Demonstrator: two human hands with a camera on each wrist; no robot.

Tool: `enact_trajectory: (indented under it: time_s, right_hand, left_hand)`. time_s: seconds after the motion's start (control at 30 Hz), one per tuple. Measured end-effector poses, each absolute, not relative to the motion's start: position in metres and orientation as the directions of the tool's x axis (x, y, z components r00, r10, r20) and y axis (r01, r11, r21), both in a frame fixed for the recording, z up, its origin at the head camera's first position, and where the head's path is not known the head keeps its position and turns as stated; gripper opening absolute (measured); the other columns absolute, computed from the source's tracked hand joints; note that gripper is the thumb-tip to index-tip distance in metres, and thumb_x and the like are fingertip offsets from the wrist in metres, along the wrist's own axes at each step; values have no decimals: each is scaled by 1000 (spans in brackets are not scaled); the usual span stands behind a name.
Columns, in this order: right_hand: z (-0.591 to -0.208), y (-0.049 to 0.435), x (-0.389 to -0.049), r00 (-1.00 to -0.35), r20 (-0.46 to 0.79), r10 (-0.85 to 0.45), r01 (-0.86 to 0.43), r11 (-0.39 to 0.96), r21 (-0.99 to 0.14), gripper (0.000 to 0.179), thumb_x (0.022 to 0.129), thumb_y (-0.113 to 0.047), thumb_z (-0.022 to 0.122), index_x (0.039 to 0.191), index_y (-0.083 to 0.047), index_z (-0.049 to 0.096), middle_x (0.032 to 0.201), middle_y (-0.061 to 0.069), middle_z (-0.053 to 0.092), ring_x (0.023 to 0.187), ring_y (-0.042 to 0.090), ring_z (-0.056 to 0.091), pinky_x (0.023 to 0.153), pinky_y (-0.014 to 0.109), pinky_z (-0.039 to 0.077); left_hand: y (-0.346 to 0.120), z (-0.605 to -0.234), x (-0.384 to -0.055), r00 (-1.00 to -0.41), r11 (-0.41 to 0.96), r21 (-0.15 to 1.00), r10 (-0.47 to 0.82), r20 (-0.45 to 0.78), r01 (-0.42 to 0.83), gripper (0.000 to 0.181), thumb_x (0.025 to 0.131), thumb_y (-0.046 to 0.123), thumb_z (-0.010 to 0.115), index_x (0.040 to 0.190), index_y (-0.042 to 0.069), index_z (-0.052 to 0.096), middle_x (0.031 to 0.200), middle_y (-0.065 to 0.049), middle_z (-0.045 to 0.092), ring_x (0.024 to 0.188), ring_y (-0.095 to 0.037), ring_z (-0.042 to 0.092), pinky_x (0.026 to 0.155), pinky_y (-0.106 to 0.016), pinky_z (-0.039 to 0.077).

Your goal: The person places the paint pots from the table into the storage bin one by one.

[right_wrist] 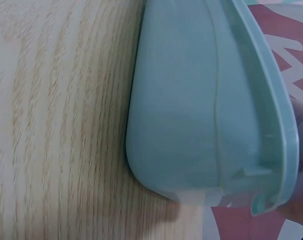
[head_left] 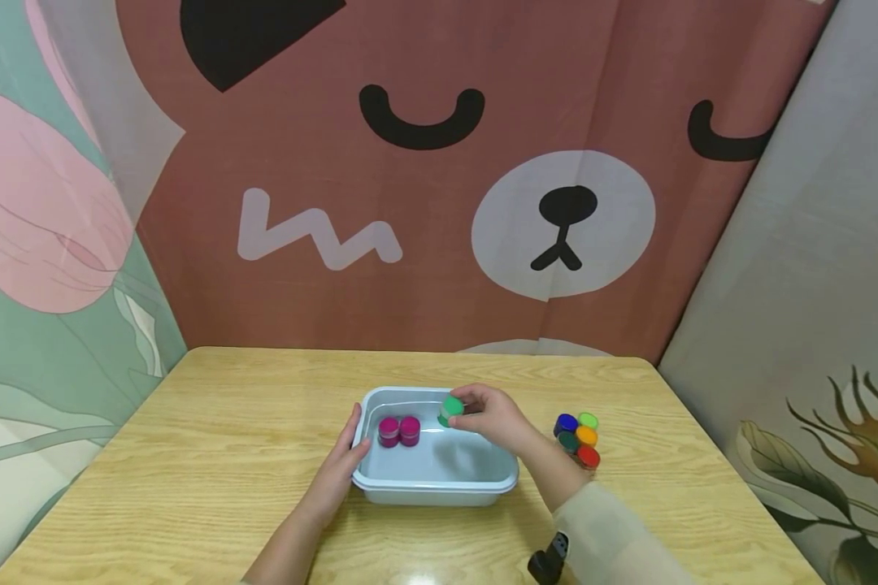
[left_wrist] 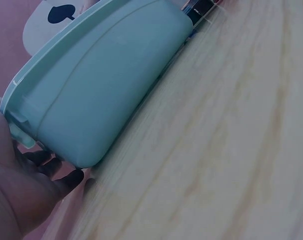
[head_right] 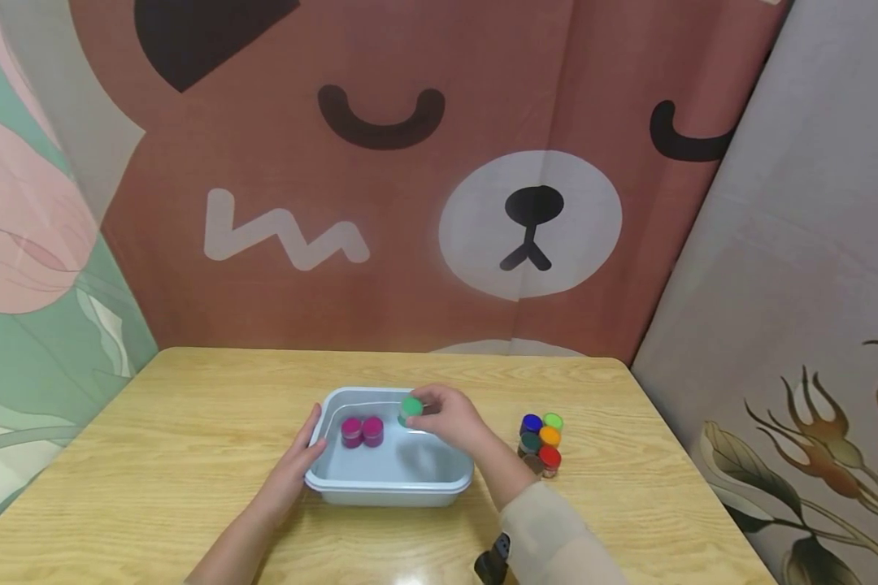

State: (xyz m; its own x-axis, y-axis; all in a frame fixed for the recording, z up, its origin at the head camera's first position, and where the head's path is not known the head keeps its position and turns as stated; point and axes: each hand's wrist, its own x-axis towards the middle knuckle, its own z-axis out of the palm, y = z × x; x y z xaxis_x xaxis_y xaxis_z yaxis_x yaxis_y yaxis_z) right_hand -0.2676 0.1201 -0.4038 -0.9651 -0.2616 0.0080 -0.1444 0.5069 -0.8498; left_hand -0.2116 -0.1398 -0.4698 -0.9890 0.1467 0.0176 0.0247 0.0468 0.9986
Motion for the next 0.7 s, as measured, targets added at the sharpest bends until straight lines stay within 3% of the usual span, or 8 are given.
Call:
enact_trajectory:
  time_s: [0.3, 0.57, 0.7]
  right_hand:
    - [-412, 107, -274, -956, 33, -291, -188, 525, -830, 39, 79, -9, 80, 114, 0, 67, 105, 11, 71, 98, 24, 69, 85, 34, 59]
    - [-409, 98, -276, -958, -9, -288, -170, 592, -788, 37, 77, -12, 81, 112, -5, 69, 105, 6, 71, 97, 18, 68, 82, 30, 59]
    - [-413, 94, -280, -954, -17, -299, -174, 599, -782, 38, 76, -9, 81, 112, -2, 68, 105, 10, 72, 98, 21, 68, 84, 31, 58]
  left_hand:
    - [-140, -470, -211, -989, 41, 999, 148, 16, 22, 64, 104, 21, 40, 159, 15, 9, 167, -8, 0, 152, -38, -6, 121, -61, -2]
    - [-139, -469, -211, -989, 37, 999, 148, 21, 27, 63, 104, 21, 41, 159, 15, 10, 167, -9, 0, 152, -38, -5, 121, -61, -2]
    - [-139, -469, -211, -989, 38, 999, 147, 21, 27, 63, 104, 21, 40, 159, 15, 10, 167, -9, 0, 152, -38, -6, 121, -62, -2]
